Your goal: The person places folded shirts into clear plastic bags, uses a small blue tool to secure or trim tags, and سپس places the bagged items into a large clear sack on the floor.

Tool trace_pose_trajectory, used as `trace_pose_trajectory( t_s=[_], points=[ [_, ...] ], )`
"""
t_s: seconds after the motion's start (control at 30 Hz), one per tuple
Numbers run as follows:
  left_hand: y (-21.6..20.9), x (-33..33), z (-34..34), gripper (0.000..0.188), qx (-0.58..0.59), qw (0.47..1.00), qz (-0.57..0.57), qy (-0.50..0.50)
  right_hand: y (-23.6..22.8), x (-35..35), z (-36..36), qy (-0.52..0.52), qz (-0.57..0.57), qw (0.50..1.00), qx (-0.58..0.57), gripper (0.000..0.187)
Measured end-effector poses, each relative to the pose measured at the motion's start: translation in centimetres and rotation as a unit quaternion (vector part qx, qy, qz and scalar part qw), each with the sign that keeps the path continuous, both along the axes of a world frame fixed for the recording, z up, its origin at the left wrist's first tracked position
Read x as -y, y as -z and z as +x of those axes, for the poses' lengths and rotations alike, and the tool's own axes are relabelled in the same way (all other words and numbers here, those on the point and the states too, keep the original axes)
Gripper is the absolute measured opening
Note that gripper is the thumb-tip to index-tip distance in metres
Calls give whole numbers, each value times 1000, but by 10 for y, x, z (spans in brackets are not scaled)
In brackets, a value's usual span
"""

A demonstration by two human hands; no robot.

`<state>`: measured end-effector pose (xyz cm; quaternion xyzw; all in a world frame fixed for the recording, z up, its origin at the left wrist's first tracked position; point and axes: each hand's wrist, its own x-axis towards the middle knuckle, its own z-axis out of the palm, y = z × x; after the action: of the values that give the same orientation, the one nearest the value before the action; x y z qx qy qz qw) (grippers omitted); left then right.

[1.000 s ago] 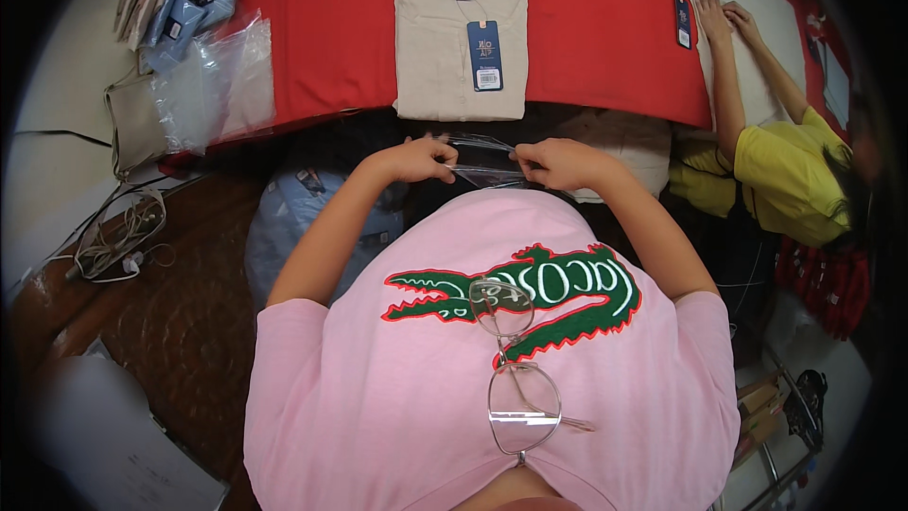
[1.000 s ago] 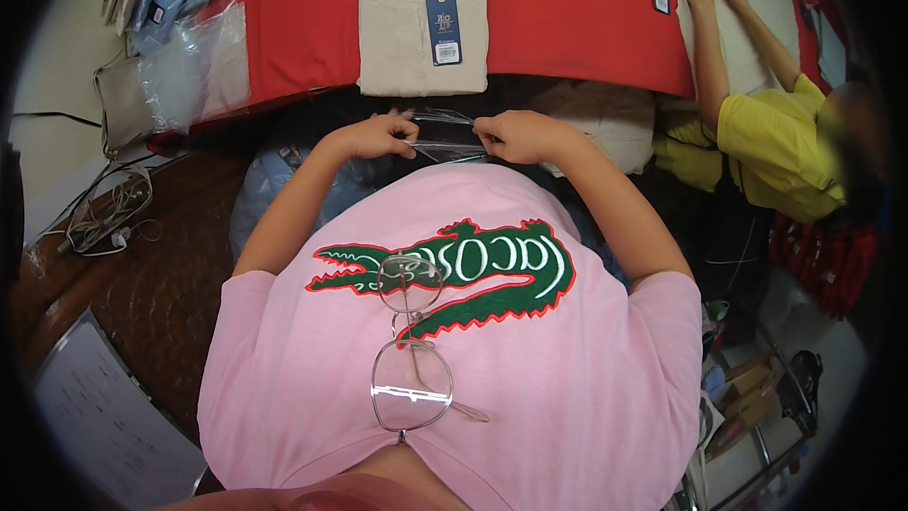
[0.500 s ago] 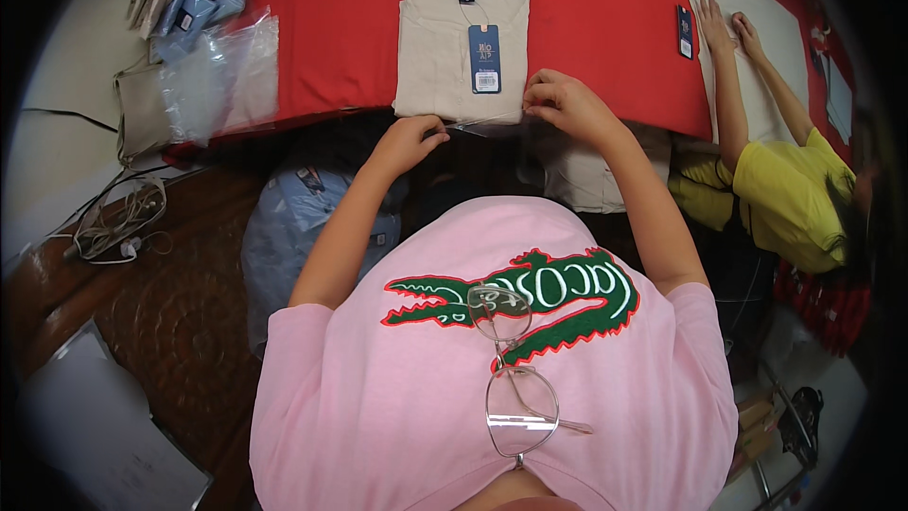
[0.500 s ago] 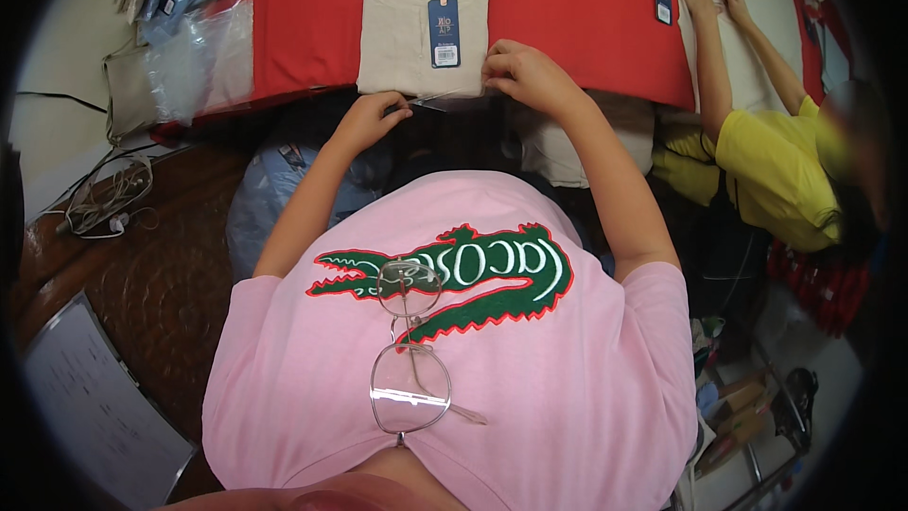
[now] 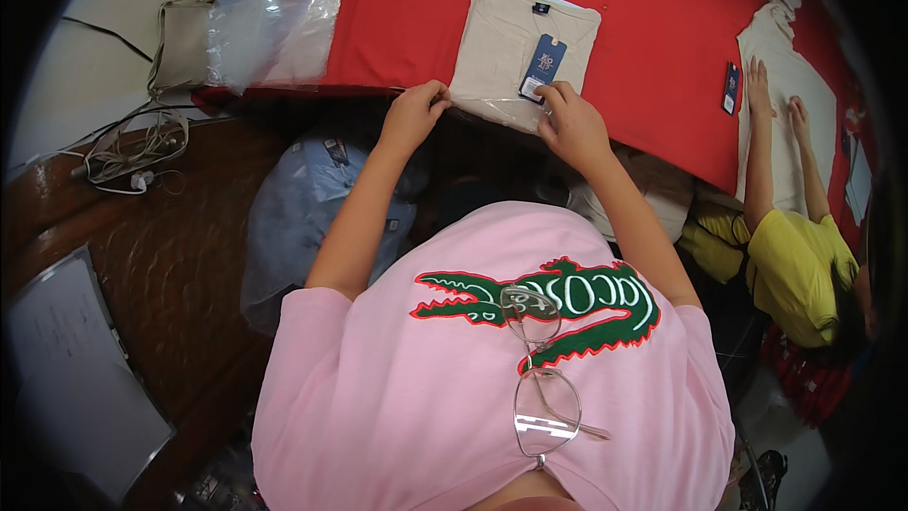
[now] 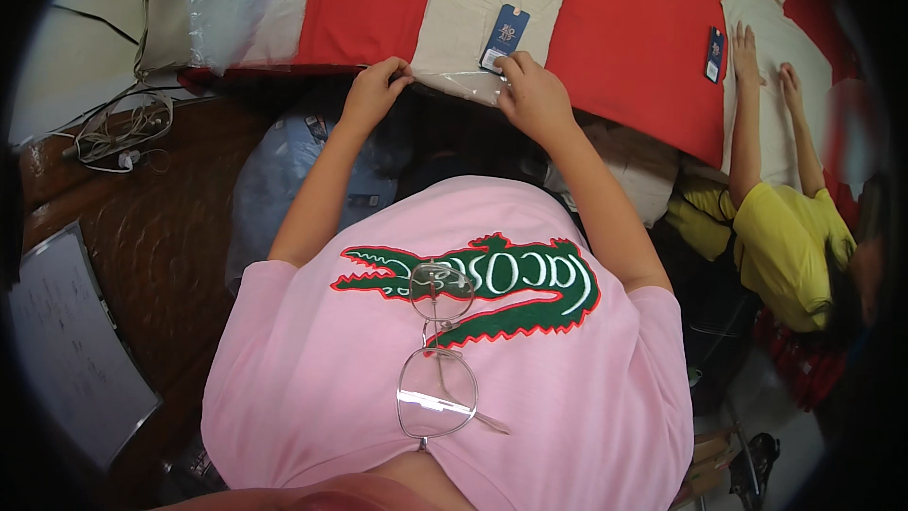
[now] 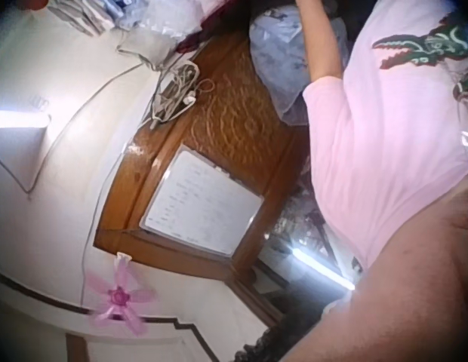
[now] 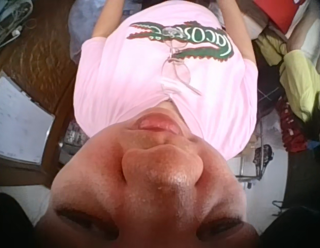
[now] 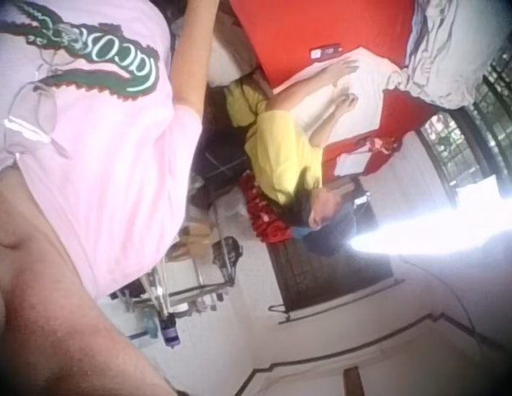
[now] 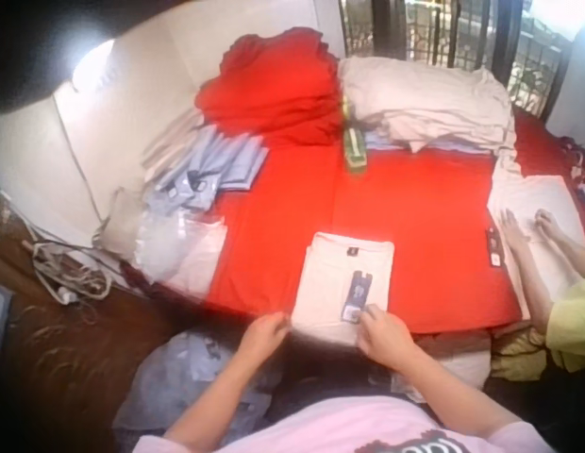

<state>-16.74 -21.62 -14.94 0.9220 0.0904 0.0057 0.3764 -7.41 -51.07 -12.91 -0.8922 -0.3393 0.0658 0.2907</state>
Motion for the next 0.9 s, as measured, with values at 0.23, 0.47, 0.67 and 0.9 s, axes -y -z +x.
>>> trace_pose_trajectory(
  t_s=[0.23,0.47,0.67,0.9],
  points=[
    [5,-21,15,19,-16,998,-29,46,15,-5,-12,-34,32,988,146,22],
    [8,-16,22,20,-35,996,67,47,33,-4,5,38,42,994,95,13],
    [5,-28,15,19,-91,985,16,148,15,2,6,-26,82,996,38,13],
    [-5,-30,19,14,-50,955,223,190,21,9,8,-22,69,997,6,12]
  ],
)
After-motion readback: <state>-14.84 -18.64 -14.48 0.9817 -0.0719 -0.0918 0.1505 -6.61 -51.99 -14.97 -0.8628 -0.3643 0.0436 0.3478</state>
